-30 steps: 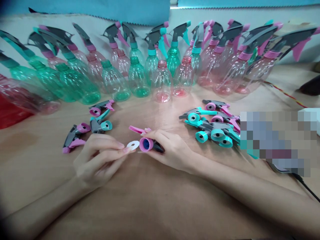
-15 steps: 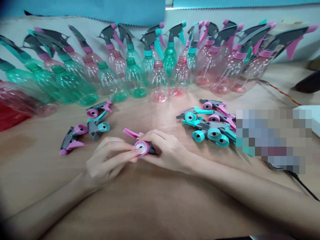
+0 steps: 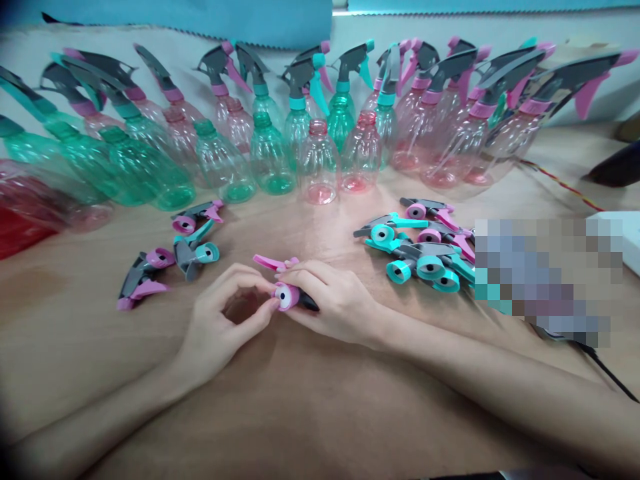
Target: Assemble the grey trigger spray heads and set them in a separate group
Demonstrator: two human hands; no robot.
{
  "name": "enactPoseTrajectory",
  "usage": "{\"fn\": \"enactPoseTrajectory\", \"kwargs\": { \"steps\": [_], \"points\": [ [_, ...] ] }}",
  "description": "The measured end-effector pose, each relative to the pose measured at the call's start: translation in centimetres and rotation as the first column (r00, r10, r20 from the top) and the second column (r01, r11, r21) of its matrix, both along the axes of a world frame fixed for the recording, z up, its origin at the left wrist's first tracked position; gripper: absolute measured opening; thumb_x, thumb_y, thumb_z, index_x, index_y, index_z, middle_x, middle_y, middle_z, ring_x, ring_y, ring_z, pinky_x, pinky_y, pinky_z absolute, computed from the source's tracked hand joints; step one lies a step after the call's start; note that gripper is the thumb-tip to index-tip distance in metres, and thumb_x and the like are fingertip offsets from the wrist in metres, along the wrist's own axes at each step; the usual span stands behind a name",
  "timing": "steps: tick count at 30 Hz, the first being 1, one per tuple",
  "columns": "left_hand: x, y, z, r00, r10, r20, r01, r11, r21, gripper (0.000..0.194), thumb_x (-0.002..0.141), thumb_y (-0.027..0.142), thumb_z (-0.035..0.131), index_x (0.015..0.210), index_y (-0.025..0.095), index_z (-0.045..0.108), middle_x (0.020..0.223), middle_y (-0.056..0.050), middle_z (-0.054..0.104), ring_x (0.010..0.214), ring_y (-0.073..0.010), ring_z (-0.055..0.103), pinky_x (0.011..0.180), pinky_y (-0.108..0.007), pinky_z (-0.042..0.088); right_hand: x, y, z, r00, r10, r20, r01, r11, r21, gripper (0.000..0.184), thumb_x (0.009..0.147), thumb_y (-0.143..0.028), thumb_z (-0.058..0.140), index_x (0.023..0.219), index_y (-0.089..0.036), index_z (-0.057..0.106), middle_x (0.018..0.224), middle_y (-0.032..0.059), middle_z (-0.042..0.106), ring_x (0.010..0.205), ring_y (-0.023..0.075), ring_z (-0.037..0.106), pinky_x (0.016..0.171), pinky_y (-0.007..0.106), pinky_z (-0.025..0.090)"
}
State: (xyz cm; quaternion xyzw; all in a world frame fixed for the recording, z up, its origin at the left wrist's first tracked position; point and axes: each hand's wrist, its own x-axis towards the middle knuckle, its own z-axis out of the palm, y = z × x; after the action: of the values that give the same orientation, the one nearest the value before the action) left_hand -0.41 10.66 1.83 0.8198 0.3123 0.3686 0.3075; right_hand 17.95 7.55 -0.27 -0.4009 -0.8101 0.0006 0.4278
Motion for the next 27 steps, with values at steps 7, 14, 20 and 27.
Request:
{"fn": "enactPoseTrajectory", "kwargs": {
  "steps": [7,14,20,27],
  "points": [
    [-0.06,-0.16,0.24,0.996,0.047,-0.075,-0.038,0.993,0.107,0.008,0.075,0.011,0.061,0.078,0.018,0.058,0.079,0.000,0.056,0.071,-0.0115,0.055,0.064,-0.024,0.047,-0.01,-0.07,-0.08,0.999,0.007,0.052,-0.009,0.999,0.034,0.018,0.082,-0.018,0.058,0.099,-0.016,0.056,0.094,0.0083,0.068,0.095,0.0206,0.064,0.081,0.035,0.056],
    [0.03,-0.25,0.70,0.991,0.041,-0.128,-0.019,0.985,0.171,0.007,0.075,0.012,0.061,0.078,0.018,0.057,0.079,0.001,0.055,0.066,-0.0096,0.053,0.060,-0.021,0.046,-0.01,0.04,-0.08,0.997,0.027,0.068,-0.031,0.998,0.056,0.019,0.081,-0.019,0.059,0.099,-0.016,0.057,0.093,0.0080,0.069,0.095,0.0208,0.064,0.080,0.034,0.057],
    [0.08,-0.44,0.65,0.988,0.053,-0.147,-0.034,0.991,0.129,0.008,0.074,0.011,0.059,0.075,0.017,0.054,0.075,0.001,0.053,0.067,-0.0103,0.051,0.060,-0.022,0.043,0.02,0.07,-0.10,0.998,0.026,0.065,-0.030,0.998,0.055,0.019,0.080,-0.017,0.060,0.098,-0.013,0.057,0.091,0.0090,0.069,0.092,0.0214,0.064,0.079,0.034,0.057],
    [0.13,-0.64,0.19,0.975,0.087,-0.204,-0.073,0.994,0.077,0.011,0.075,0.011,0.057,0.074,0.018,0.049,0.073,0.003,0.050,0.064,-0.0098,0.048,0.058,-0.022,0.041,-0.06,0.09,0.07,0.994,0.067,0.087,-0.073,0.995,0.070,0.016,0.082,-0.016,0.057,0.098,-0.012,0.056,0.091,0.0095,0.069,0.090,0.0196,0.065,0.081,0.034,0.057]
  ]
}}
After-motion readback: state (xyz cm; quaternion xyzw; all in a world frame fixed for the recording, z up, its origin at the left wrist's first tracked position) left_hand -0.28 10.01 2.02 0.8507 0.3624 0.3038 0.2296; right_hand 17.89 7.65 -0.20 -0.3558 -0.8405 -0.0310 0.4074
